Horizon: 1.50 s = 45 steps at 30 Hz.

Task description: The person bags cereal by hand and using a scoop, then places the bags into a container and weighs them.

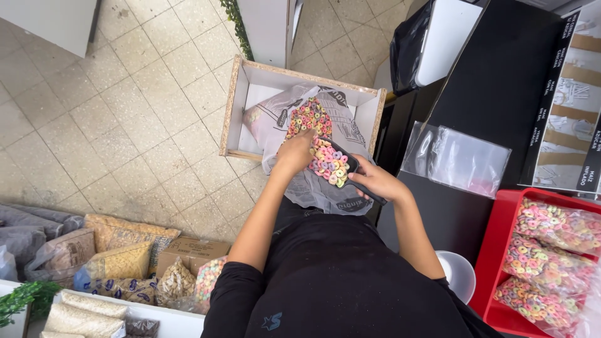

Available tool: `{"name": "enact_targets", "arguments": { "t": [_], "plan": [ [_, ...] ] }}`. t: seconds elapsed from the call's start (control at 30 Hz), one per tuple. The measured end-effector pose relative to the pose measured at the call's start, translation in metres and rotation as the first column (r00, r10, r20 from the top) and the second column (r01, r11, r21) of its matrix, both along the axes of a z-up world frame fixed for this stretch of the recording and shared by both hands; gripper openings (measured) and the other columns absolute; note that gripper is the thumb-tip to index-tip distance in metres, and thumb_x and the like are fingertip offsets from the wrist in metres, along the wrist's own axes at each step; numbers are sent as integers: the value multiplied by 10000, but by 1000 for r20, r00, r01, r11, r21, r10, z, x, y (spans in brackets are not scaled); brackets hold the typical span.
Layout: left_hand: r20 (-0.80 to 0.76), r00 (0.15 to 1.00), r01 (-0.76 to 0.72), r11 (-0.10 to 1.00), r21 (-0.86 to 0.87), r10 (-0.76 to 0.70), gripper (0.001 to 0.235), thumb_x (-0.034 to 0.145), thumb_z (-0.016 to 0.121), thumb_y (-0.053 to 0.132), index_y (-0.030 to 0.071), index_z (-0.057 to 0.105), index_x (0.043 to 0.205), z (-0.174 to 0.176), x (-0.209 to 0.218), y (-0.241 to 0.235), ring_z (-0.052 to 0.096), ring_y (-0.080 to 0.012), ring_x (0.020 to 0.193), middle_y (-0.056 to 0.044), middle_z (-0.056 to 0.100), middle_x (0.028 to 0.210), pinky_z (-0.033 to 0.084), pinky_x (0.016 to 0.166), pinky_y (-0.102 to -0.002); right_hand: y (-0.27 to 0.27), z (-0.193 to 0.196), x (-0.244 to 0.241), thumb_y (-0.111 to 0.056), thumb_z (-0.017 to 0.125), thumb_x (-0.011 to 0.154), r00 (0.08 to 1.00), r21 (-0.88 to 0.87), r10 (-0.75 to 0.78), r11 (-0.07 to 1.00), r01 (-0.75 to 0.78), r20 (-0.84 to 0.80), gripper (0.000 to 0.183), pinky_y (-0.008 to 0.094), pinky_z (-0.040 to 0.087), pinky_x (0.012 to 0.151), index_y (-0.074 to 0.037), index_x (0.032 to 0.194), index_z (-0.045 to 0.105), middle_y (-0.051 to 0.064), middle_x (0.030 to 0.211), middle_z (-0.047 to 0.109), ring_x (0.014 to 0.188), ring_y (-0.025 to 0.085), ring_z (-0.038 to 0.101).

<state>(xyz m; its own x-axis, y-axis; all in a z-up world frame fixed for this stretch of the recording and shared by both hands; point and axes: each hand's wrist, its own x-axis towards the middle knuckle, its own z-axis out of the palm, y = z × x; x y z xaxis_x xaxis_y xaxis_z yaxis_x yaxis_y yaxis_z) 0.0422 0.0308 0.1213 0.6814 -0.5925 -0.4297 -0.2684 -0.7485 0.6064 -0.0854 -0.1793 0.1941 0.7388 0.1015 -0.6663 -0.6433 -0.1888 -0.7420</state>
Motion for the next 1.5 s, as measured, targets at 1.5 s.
{"name": "enact_targets", "arguments": {
  "t": [1.5],
  "plan": [
    [-94, 995, -38, 972, -233, 16, 718, 772, 535, -60, 44, 506, 1482, 28, -5, 25, 538, -392, 1344, -176, 521, 1513, 450, 1093, -519, -20, 31, 10, -132, 691, 875, 966, -497, 257, 838, -226, -5, 598, 328, 586, 529, -252, 1443, 550, 310, 1027, 738, 571, 276, 747]
  ]
}}
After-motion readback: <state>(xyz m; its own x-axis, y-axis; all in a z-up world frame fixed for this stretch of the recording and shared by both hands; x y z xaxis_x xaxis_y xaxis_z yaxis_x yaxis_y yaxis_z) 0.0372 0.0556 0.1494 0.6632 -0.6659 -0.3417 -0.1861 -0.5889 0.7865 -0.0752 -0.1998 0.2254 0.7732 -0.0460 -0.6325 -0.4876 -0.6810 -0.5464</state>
